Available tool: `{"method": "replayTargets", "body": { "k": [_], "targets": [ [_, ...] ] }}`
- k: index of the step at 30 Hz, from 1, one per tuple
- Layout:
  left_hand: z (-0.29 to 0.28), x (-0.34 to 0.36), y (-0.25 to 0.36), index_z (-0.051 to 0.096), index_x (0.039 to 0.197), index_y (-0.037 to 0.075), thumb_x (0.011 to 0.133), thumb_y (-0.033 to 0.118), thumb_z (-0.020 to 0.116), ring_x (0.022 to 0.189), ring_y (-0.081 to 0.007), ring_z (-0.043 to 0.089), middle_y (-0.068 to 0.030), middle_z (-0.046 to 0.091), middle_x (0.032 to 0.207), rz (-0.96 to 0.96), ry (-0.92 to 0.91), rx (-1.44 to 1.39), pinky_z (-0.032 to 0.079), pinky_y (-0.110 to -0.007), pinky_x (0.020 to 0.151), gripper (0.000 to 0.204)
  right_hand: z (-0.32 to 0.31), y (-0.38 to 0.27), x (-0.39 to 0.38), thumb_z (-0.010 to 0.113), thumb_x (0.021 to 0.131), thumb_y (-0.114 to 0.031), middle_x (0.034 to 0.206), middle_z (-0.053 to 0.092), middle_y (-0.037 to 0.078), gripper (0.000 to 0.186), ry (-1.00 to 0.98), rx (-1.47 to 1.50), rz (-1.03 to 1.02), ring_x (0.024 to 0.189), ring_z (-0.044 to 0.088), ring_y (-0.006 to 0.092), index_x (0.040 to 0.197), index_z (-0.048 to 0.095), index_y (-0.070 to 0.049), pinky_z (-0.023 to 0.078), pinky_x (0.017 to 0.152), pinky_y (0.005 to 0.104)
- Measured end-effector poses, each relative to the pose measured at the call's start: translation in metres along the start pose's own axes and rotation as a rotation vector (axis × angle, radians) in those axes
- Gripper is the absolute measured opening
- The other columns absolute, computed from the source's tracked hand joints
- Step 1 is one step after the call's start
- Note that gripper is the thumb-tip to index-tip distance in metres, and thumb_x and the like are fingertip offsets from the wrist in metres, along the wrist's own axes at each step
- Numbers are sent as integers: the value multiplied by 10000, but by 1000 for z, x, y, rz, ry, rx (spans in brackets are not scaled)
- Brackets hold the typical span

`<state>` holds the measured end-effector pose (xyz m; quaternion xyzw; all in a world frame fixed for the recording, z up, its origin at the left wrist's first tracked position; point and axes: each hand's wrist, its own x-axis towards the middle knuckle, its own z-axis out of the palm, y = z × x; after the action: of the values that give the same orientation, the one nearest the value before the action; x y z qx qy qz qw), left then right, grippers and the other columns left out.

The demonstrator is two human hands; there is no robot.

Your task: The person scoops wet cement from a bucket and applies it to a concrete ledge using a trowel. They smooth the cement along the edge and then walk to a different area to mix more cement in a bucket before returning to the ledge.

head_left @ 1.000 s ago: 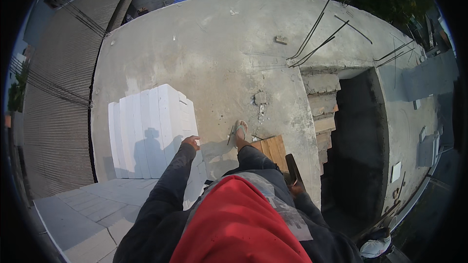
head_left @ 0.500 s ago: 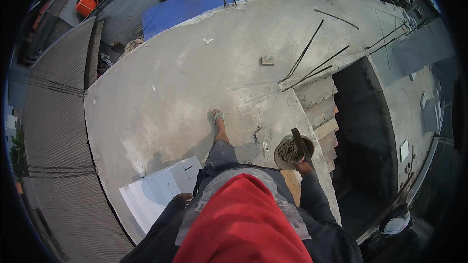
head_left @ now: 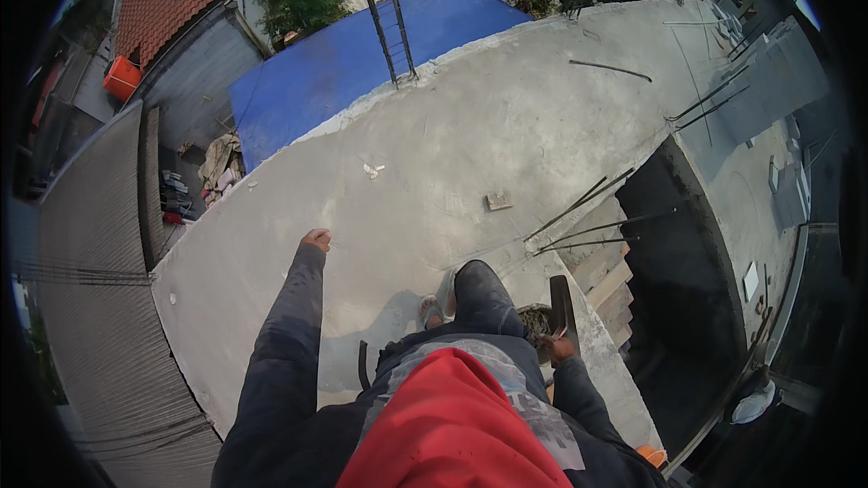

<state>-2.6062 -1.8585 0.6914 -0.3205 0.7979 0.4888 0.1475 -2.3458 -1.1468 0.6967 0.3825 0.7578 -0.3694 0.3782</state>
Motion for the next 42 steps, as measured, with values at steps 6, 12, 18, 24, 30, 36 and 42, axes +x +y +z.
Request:
{"method": "replayTargets", "body": {
  "k": [6, 12, 18, 24, 30, 36, 42],
  "targets": [
    [158, 92, 253, 685, 1250, 89, 929, 290, 681, 975, -211, 686, -100, 718, 1098, 372, -318, 217, 535, -353, 902, 379, 39, -45, 100, 746, 801, -521, 1047, 725, 196, 578, -52, -35, -11, 928, 696, 300, 1107, 742, -32, 527, 788, 414],
    [229, 151, 281, 712, 1215, 128, 872, 380, 746, 1071, -264, 692, -120, 730, 1162, 316, -723, 685, 531, -378, 948, 427, 43, -141, 120, 794, 775, -447, 1118, 725, 190, 594, -49, 262, 82, 1006, 683, 279, 1214, 701, -57, 520, 886, 408],
    [271, 281, 337, 625, 1340, 40, 801, 469, 828, 1079, -271, 684, -163, 709, 1198, 153, -805, 539, 532, -391, 925, 718, -12, -209, 102, 740, 805, -485, 1147, 711, 230, 548, 47, 340, 86, 1053, 679, 328, 1137, 734, -49, 516, 916, 424],
    [325, 409, 506, 543, 1393, 14, 796, 243, 853, 821, -214, 699, -124, 722, 1014, -65, -823, 645, 553, -353, 684, 710, -74, -337, 151, 652, 834, -625, 1201, 688, 245, 636, -13, 264, 197, 1132, 631, 427, 1176, 732, -94, 480, 983, 439],
    [369, 567, 612, 612, 1293, 48, 757, -50, 781, 724, -257, 713, -117, 718, 868, -145, -939, 745, 577, -392, 618, 569, -128, -419, 248, 633, 857, -649, 1202, 693, 230, 651, 44, 349, 176, 1115, 642, 400, 1196, 726, -101, 478, 980, 422],
    [436, 663, 750, 667, 1173, 52, 801, 38, 805, 723, -301, 702, -130, 718, 943, -364, -1112, 526, 568, -460, 607, 398, -197, -504, 294, 665, 855, -595, 1127, 729, 175, 615, 110, 488, 210, 1040, 675, 302, 1173, 733, -74, 503, 921, 389],
    [577, 778, 918, 697, 1126, 79, 859, 97, 732, 696, -252, 691, -104, 729, 918, 632, -965, 1319, 559, -446, 604, 270, -328, -610, 299, 560, 923, -516, 1096, 718, 226, 501, 42, 502, 253, 1038, 678, 351, 1153, 732, -105, 510, 898, 430]
  ]
}}
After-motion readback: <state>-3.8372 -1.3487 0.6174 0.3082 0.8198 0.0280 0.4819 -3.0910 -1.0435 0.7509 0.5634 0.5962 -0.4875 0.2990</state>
